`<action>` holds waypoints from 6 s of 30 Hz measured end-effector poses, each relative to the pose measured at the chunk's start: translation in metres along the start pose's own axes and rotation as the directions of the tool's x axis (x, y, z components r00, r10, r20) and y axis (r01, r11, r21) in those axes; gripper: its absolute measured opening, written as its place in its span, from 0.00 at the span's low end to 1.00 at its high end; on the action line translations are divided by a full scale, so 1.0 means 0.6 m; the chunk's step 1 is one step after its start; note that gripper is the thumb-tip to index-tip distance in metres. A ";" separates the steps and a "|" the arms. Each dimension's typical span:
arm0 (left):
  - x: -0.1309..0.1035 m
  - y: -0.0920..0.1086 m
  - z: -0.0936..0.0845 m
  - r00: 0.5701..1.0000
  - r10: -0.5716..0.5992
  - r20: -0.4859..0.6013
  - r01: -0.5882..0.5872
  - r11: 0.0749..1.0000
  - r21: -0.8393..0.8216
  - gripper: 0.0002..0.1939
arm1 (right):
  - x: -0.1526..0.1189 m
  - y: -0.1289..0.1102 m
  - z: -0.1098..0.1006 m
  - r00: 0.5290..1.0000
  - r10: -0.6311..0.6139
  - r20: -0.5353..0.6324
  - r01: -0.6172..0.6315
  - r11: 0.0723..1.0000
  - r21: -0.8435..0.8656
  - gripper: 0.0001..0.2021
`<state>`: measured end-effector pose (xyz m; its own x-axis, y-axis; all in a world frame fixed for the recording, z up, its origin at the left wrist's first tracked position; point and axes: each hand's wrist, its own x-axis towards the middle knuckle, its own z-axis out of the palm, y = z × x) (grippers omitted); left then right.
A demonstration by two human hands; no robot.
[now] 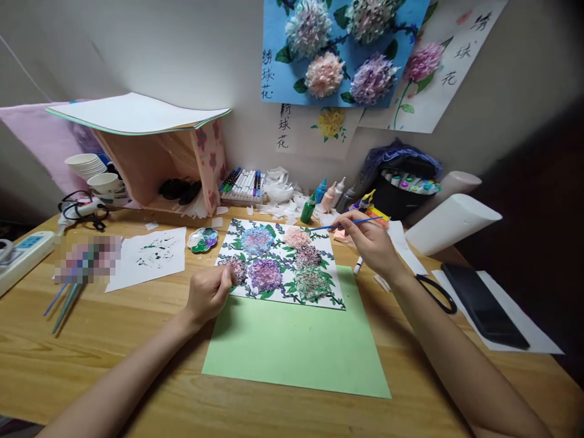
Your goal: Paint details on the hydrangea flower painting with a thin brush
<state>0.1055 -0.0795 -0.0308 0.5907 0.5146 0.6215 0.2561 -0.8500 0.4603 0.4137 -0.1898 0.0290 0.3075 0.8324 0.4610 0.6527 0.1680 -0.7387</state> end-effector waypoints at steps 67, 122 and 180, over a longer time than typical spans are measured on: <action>-0.021 0.063 0.085 0.912 0.328 0.247 -0.283 0.938 -0.201 0.14 | -0.026 0.153 0.054 0.917 -0.259 -0.304 0.180 0.947 -0.265 0.10; -0.020 0.064 0.083 0.905 0.333 0.266 -0.292 0.939 -0.181 0.14 | -0.027 0.152 0.054 0.900 -0.325 -0.290 0.222 0.915 -0.337 0.08; -0.021 0.067 0.086 0.909 0.345 0.234 -0.311 0.935 -0.173 0.15 | -0.030 0.152 0.052 0.849 -0.282 -0.447 0.151 0.940 -0.306 0.10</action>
<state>0.1476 -0.1259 -0.0528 0.8045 0.1476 0.5753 -0.0766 -0.9347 0.3470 0.4462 -0.1731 -0.0620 0.3863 0.4231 0.8196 0.8719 0.1224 -0.4741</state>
